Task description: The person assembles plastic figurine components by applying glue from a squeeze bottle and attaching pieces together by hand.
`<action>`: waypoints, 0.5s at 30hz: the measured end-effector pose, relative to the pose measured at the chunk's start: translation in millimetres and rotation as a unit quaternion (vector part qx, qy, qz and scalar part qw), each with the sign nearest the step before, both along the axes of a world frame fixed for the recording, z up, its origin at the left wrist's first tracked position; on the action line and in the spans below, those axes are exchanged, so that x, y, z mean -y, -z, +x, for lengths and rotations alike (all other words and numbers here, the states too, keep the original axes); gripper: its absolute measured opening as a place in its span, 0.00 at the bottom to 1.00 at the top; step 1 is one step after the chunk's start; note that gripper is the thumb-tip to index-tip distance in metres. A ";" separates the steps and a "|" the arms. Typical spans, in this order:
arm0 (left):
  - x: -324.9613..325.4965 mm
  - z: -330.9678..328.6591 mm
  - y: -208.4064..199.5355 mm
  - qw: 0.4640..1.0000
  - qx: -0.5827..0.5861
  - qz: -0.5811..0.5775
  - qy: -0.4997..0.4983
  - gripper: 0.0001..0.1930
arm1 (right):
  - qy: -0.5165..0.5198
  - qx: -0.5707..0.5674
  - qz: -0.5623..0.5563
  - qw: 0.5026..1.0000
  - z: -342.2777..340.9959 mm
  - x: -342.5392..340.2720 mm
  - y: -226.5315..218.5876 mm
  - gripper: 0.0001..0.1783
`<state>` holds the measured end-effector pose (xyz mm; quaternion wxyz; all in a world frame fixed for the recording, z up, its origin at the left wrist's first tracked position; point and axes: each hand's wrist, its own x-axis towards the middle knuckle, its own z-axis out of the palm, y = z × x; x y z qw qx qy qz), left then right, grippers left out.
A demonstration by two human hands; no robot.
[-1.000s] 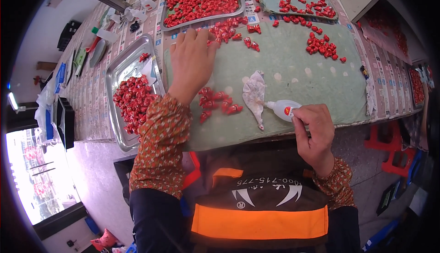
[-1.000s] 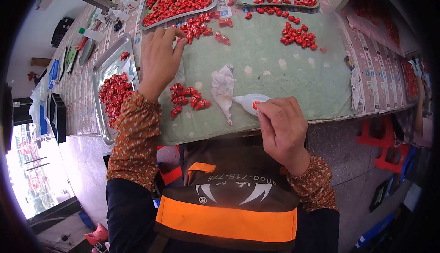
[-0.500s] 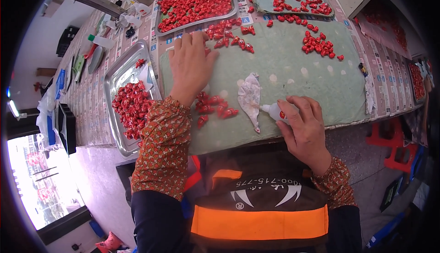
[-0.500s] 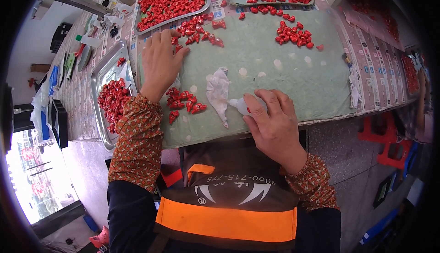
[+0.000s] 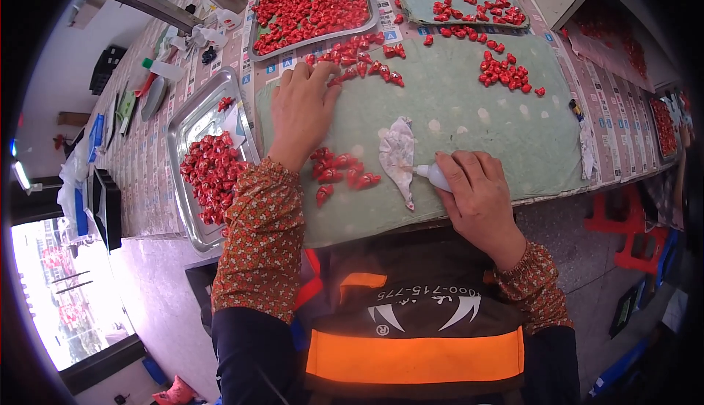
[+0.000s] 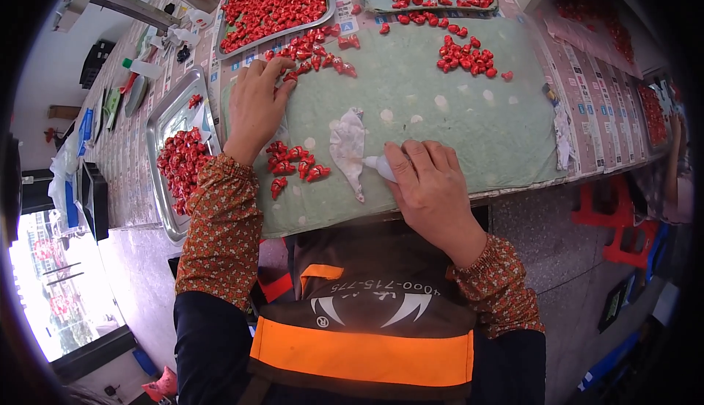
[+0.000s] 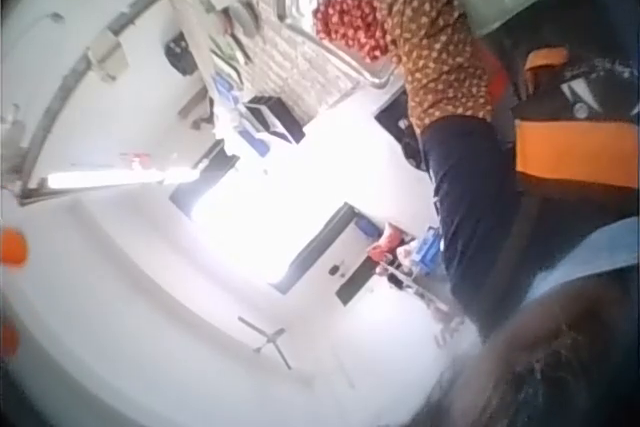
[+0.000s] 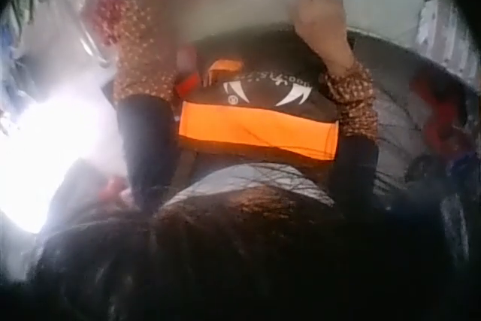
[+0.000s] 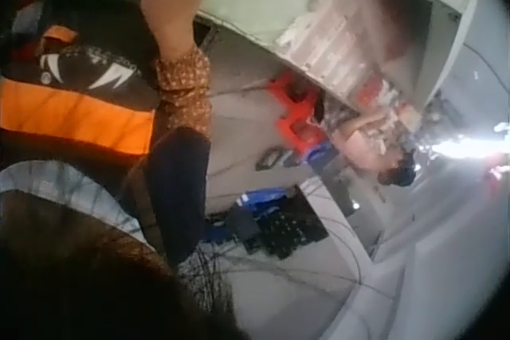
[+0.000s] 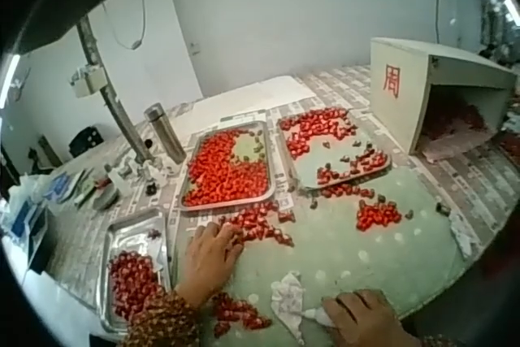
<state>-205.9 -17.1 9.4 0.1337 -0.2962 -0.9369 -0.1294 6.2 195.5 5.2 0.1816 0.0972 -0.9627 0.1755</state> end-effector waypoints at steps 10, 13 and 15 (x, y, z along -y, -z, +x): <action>8.2 19.5 -10.0 0.895 0.294 0.320 0.104 0.07 | -0.016 0.000 -0.162 0.987 7.2 -10.3 1.2 0.25; 3.8 56.8 -28.8 0.704 0.525 0.471 0.083 0.07 | -0.009 0.025 -0.291 0.956 11.8 -12.6 -1.4 0.22; 5.7 79.0 -34.2 0.623 0.587 0.506 0.101 0.07 | -0.013 0.045 -0.348 0.936 15.1 -11.1 -10.5 0.21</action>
